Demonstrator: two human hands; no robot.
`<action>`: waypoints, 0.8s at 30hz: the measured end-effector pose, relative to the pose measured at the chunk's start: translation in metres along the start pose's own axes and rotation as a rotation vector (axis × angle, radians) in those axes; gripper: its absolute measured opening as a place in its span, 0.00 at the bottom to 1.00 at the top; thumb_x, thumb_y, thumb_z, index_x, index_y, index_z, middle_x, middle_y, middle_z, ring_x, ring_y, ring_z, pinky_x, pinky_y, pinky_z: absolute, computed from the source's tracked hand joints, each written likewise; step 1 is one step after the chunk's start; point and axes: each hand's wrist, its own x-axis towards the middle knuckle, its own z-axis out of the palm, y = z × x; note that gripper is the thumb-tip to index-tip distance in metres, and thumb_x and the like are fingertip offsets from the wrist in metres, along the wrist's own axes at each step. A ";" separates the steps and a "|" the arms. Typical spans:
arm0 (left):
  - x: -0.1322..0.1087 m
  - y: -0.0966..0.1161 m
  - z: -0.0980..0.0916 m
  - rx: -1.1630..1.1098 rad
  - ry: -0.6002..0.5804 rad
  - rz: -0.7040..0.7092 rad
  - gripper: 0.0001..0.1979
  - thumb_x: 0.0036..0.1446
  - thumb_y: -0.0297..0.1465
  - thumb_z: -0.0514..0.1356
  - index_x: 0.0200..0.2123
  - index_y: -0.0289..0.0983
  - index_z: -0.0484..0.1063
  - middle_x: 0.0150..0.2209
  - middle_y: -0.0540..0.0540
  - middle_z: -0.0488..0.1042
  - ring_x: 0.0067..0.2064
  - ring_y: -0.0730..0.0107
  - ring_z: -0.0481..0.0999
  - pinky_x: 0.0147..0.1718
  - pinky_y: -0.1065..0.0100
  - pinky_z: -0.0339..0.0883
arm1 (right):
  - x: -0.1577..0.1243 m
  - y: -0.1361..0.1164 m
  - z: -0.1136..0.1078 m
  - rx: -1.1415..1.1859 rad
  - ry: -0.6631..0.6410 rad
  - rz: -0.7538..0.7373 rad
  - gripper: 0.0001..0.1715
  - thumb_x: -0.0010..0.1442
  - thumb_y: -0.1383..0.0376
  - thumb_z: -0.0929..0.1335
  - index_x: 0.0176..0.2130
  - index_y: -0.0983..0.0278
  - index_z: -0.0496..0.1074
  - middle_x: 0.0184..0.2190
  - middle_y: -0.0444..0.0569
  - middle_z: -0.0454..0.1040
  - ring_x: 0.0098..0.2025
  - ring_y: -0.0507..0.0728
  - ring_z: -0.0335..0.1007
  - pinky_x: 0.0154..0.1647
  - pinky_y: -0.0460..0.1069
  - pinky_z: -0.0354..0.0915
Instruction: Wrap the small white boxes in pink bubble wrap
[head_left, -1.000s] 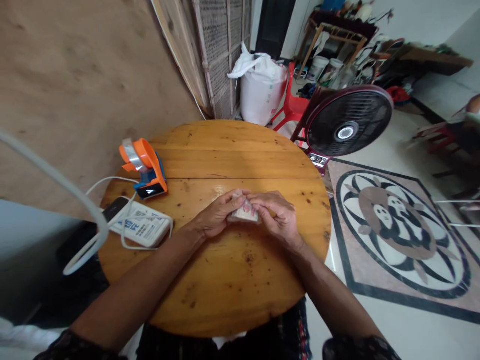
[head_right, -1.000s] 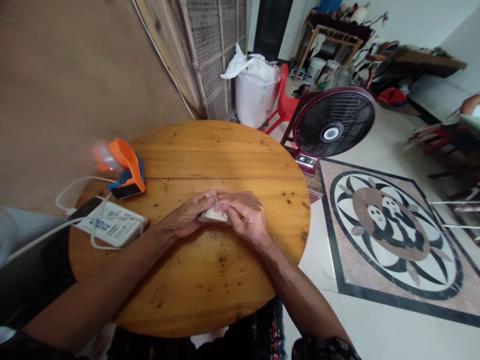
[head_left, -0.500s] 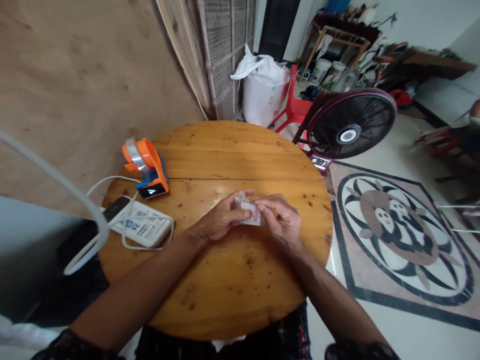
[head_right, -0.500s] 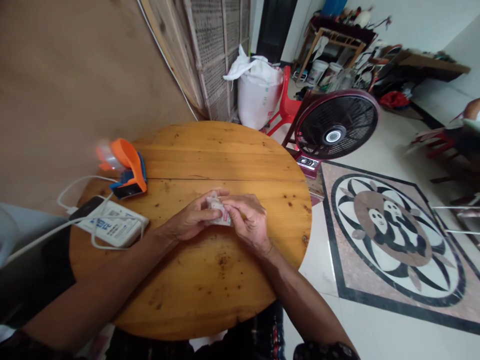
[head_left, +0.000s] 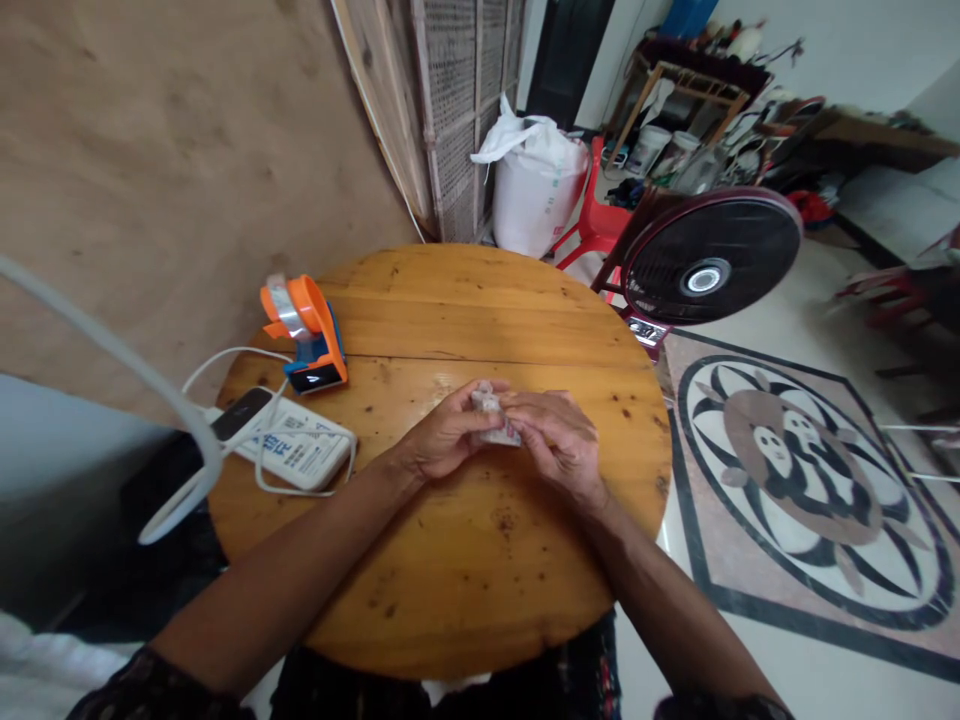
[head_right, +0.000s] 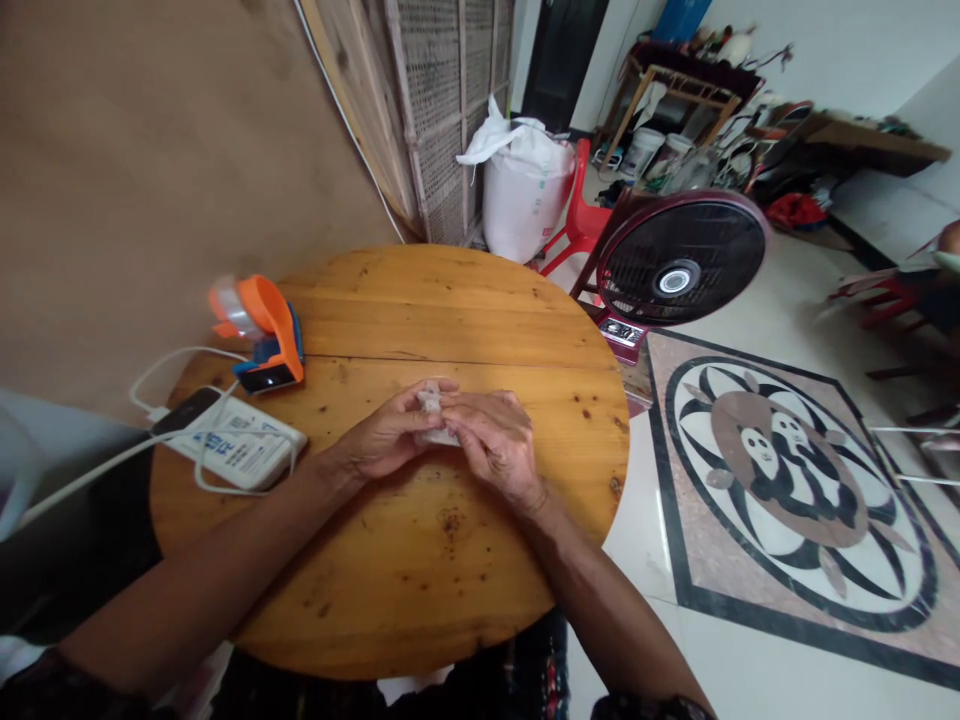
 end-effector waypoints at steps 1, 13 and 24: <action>-0.001 0.002 0.001 -0.015 0.002 -0.012 0.22 0.41 0.21 0.69 0.43 0.36 0.72 0.35 0.49 0.76 0.35 0.73 0.76 0.38 0.71 0.69 | 0.001 0.000 0.000 -0.010 0.000 -0.025 0.13 0.63 0.71 0.65 0.42 0.58 0.77 0.41 0.48 0.81 0.45 0.57 0.78 0.45 0.54 0.68; -0.004 0.009 -0.008 -0.038 -0.036 -0.026 0.20 0.45 0.22 0.64 0.44 0.34 0.73 0.39 0.46 0.76 0.37 0.71 0.75 0.39 0.68 0.69 | 0.006 -0.001 -0.005 -0.143 -0.139 -0.099 0.13 0.61 0.70 0.66 0.45 0.60 0.76 0.47 0.50 0.79 0.51 0.58 0.75 0.50 0.56 0.64; -0.013 0.024 0.002 0.039 0.023 0.078 0.22 0.43 0.24 0.66 0.46 0.37 0.72 0.39 0.48 0.75 0.38 0.69 0.75 0.40 0.69 0.69 | -0.008 -0.005 -0.009 -0.031 0.039 0.066 0.41 0.54 0.58 0.71 0.64 0.55 0.58 0.63 0.55 0.62 0.63 0.68 0.60 0.59 0.66 0.58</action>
